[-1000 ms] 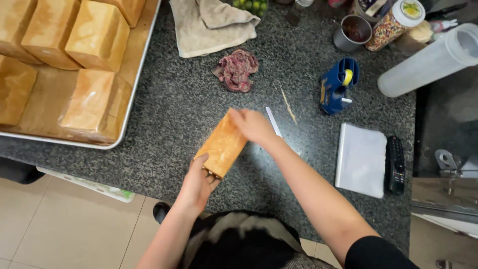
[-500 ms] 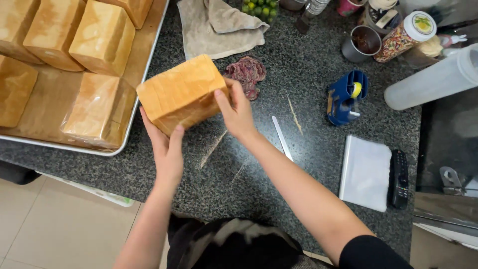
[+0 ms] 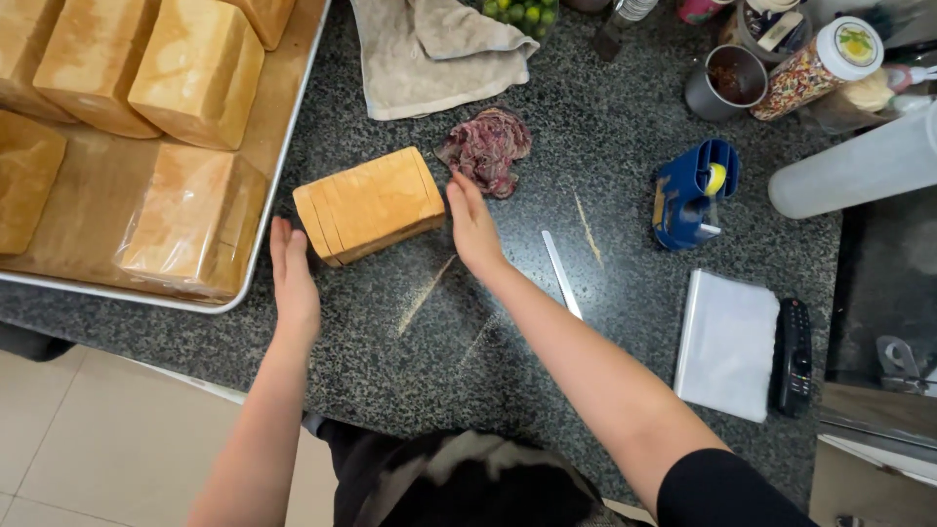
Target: The person slices a loaf of bread using a long knife and then places the sliced loaf into a plastic bag.
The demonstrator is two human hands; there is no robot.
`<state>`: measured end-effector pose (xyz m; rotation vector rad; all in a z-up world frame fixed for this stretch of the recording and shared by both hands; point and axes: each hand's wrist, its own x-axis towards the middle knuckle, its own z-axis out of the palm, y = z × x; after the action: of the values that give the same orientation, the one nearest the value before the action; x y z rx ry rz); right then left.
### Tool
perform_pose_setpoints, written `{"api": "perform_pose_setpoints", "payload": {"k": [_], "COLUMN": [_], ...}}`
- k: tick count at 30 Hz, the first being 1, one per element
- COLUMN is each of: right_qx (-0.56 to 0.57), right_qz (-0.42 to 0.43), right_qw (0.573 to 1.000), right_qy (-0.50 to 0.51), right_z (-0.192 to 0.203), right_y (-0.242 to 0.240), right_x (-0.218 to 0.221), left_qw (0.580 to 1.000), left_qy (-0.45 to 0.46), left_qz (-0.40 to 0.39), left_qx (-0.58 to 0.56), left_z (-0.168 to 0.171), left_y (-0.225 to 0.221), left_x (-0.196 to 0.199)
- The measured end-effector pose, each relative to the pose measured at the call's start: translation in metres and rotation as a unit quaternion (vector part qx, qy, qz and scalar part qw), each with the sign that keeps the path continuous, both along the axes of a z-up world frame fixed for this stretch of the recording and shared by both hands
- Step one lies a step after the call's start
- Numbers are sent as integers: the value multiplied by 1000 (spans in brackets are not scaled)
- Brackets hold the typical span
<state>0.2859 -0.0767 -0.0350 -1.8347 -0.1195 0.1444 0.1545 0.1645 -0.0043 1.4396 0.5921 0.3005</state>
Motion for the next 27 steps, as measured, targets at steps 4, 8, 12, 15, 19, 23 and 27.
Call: {"api": "perform_pose_setpoints", "payload": {"k": [4, 8, 12, 15, 19, 23, 27], "right_qx": [53, 67, -67, -155, -145, -130, -156], "right_qz": [51, 96, 142, 199, 248, 260, 84], "right_qw": [997, 993, 970, 911, 889, 877, 916], "right_qy": [6, 13, -184, -326, -357, -382, -360], "right_z": [20, 100, 178, 212, 217, 214, 203], "right_y": [24, 33, 30, 28, 18, -3, -35], "right_x": [0, -14, -47, -82, -124, -158, -177], "left_qw": [982, 968, 917, 900, 871, 880, 834], "left_qy": [-78, -62, -120, -103, -144, -109, -110], "left_qz": [-48, -23, -44, -55, -92, -101, -63], "left_qx": [-168, -243, -378, -420, -460, -450, -537], "left_z": [8, 17, 48, 57, 40, 33, 11], "left_y": [-16, -27, -42, -54, -62, -73, -83], "left_x": [21, 19, 4, -12, -43, -74, -102]}}
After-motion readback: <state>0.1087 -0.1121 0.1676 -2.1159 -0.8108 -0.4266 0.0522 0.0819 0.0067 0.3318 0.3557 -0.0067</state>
